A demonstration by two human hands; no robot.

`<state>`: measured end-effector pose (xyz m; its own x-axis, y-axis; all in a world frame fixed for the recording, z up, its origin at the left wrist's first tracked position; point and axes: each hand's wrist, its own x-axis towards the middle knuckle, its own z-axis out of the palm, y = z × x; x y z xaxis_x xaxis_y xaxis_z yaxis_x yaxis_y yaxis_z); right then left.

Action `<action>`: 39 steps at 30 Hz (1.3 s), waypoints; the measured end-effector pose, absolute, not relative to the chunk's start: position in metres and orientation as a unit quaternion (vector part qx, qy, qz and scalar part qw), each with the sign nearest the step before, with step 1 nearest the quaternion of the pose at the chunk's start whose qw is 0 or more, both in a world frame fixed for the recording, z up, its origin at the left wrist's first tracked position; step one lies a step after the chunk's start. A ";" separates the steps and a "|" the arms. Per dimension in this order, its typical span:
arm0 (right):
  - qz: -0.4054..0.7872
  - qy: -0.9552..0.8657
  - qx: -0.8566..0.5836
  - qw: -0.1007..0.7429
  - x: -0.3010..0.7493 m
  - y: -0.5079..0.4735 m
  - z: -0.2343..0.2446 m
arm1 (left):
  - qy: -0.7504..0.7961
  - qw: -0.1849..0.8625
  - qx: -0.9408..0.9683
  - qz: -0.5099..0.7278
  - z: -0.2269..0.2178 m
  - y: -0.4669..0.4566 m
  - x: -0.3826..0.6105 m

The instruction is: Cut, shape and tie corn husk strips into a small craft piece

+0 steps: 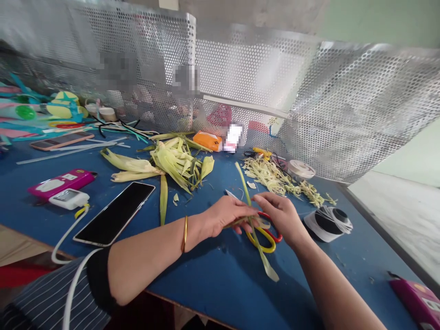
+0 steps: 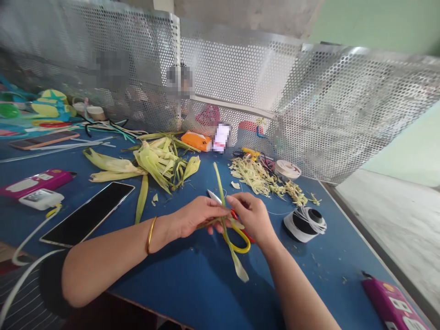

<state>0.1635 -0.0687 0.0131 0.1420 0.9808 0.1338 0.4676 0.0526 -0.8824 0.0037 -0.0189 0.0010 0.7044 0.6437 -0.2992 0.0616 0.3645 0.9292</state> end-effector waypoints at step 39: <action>-0.111 -0.763 -0.491 0.405 0.135 -0.079 -0.016 | 0.350 0.821 0.314 0.322 -0.001 -0.014 0.008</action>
<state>0.1353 -0.0793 -0.0157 -0.1894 0.6594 0.7276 0.8397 0.4928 -0.2280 0.0078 -0.0145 -0.0006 0.5469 0.7497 -0.3727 -0.3091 0.5945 0.7423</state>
